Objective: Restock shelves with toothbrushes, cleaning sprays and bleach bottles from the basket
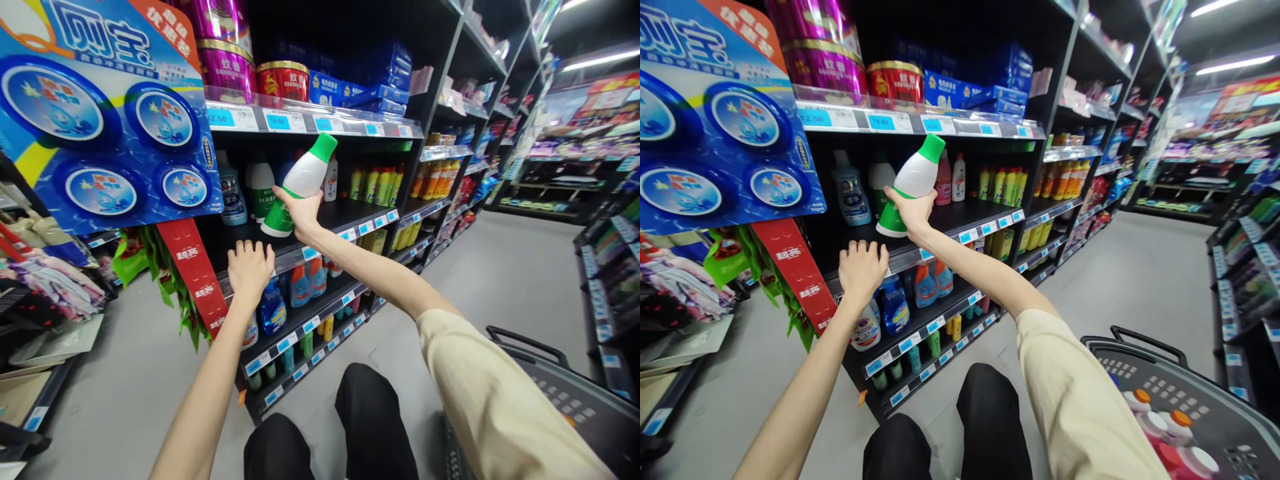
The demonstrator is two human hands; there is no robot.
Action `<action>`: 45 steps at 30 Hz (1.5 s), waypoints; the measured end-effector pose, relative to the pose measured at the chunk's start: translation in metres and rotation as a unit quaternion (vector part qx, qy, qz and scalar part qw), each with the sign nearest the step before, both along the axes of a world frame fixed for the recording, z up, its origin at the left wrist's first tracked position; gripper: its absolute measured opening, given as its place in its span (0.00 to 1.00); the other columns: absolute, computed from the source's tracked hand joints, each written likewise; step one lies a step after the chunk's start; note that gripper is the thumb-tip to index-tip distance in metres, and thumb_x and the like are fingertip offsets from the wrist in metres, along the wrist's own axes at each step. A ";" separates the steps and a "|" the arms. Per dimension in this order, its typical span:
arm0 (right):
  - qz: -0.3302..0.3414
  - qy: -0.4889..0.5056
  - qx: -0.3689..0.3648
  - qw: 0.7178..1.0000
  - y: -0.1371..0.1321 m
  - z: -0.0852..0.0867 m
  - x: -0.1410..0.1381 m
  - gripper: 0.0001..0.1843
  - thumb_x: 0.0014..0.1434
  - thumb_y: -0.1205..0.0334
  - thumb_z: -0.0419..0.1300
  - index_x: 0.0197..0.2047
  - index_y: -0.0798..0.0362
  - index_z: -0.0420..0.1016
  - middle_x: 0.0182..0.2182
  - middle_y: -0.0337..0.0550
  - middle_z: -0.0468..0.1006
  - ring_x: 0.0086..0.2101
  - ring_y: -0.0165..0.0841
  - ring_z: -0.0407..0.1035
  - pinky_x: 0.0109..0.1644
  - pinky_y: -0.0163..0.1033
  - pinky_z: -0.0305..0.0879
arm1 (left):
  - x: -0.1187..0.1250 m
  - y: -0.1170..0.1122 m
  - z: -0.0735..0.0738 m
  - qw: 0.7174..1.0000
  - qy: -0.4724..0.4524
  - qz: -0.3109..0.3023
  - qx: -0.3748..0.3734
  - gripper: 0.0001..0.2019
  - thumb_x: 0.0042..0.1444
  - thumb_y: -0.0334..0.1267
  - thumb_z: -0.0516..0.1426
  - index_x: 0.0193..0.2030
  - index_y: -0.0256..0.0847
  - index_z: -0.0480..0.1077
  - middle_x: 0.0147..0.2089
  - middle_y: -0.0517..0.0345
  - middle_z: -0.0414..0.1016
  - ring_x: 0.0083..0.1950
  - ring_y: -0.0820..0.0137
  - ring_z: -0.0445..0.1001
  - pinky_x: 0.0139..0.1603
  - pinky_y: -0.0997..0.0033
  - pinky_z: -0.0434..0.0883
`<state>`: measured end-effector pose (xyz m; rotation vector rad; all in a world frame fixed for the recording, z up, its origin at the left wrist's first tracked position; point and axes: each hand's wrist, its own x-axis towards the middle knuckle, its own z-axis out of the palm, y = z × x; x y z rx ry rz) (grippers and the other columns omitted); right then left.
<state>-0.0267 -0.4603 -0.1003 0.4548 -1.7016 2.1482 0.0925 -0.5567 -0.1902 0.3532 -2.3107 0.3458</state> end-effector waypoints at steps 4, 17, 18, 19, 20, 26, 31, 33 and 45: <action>-0.096 -0.016 0.051 0.994 -0.023 -0.004 -0.019 0.54 0.48 0.46 0.77 0.69 0.54 0.53 0.64 0.58 0.69 0.65 0.46 0.66 0.68 0.50 0.67 | -0.001 0.001 0.000 1.000 0.007 -0.006 0.007 0.30 0.75 0.45 0.37 0.48 0.31 0.78 0.50 0.31 0.78 0.57 0.42 0.72 0.50 0.49 0.66; -0.092 -0.013 0.191 0.977 -0.085 0.001 -0.087 0.52 0.47 0.56 0.79 0.67 0.60 0.56 0.65 0.67 0.66 0.65 0.52 0.64 0.69 0.54 0.62 | 0.000 0.002 0.001 1.000 0.006 0.009 -0.007 0.27 0.76 0.45 0.39 0.46 0.33 0.77 0.49 0.35 0.78 0.56 0.45 0.73 0.49 0.50 0.66; -0.091 -0.008 0.186 0.978 -0.087 0.000 -0.089 0.52 0.47 0.56 0.79 0.67 0.59 0.56 0.66 0.66 0.66 0.65 0.52 0.64 0.69 0.54 0.62 | 0.000 0.002 0.002 1.000 0.007 0.010 -0.009 0.27 0.76 0.45 0.39 0.46 0.33 0.77 0.49 0.35 0.78 0.56 0.46 0.73 0.49 0.50 0.66; -0.089 -0.007 0.179 0.980 -0.089 -0.002 -0.091 0.52 0.46 0.56 0.79 0.66 0.58 0.57 0.66 0.66 0.66 0.65 0.52 0.64 0.68 0.55 0.63 | 0.000 0.002 0.002 1.000 0.007 0.011 -0.011 0.27 0.76 0.45 0.39 0.46 0.33 0.77 0.48 0.36 0.78 0.56 0.46 0.73 0.49 0.50 0.66; -0.084 -0.005 0.172 0.981 -0.089 -0.003 -0.092 0.52 0.46 0.56 0.79 0.66 0.57 0.57 0.66 0.65 0.66 0.65 0.51 0.65 0.68 0.56 0.63 | 0.000 0.003 0.002 1.000 0.006 0.012 -0.012 0.28 0.76 0.45 0.39 0.46 0.33 0.77 0.48 0.36 0.78 0.56 0.46 0.73 0.49 0.50 0.66; -0.062 0.006 0.189 0.980 -0.083 -0.003 -0.096 0.48 0.47 0.57 0.77 0.66 0.54 0.60 0.67 0.65 0.66 0.66 0.52 0.64 0.67 0.55 0.64 | 0.001 0.003 0.002 1.000 0.002 0.016 -0.018 0.28 0.75 0.45 0.39 0.46 0.34 0.77 0.48 0.35 0.78 0.56 0.45 0.73 0.48 0.52 0.66; -0.078 0.009 0.203 0.976 -0.088 -0.004 -0.102 0.48 0.48 0.59 0.76 0.67 0.55 0.58 0.66 0.65 0.66 0.65 0.53 0.65 0.67 0.56 0.65 | 0.001 0.003 0.002 0.999 0.011 0.023 -0.035 0.28 0.76 0.45 0.38 0.44 0.35 0.77 0.47 0.37 0.78 0.54 0.47 0.74 0.46 0.53 0.65; -0.070 0.008 0.197 0.978 -0.090 -0.004 -0.104 0.49 0.48 0.60 0.77 0.67 0.56 0.57 0.66 0.65 0.66 0.65 0.53 0.65 0.68 0.56 0.64 | 0.001 0.003 0.002 0.999 0.012 0.026 -0.040 0.27 0.76 0.45 0.39 0.44 0.36 0.77 0.46 0.38 0.79 0.54 0.47 0.74 0.46 0.54 0.65; -0.042 0.035 0.265 0.963 -0.042 -0.010 -0.085 0.56 0.52 0.52 0.79 0.72 0.63 0.54 0.71 0.69 0.56 0.71 0.59 0.51 0.73 0.63 0.54 | 0.001 0.002 0.004 0.998 -0.007 0.026 -0.049 0.32 0.75 0.46 0.34 0.47 0.32 0.77 0.46 0.34 0.78 0.54 0.44 0.73 0.45 0.52 0.66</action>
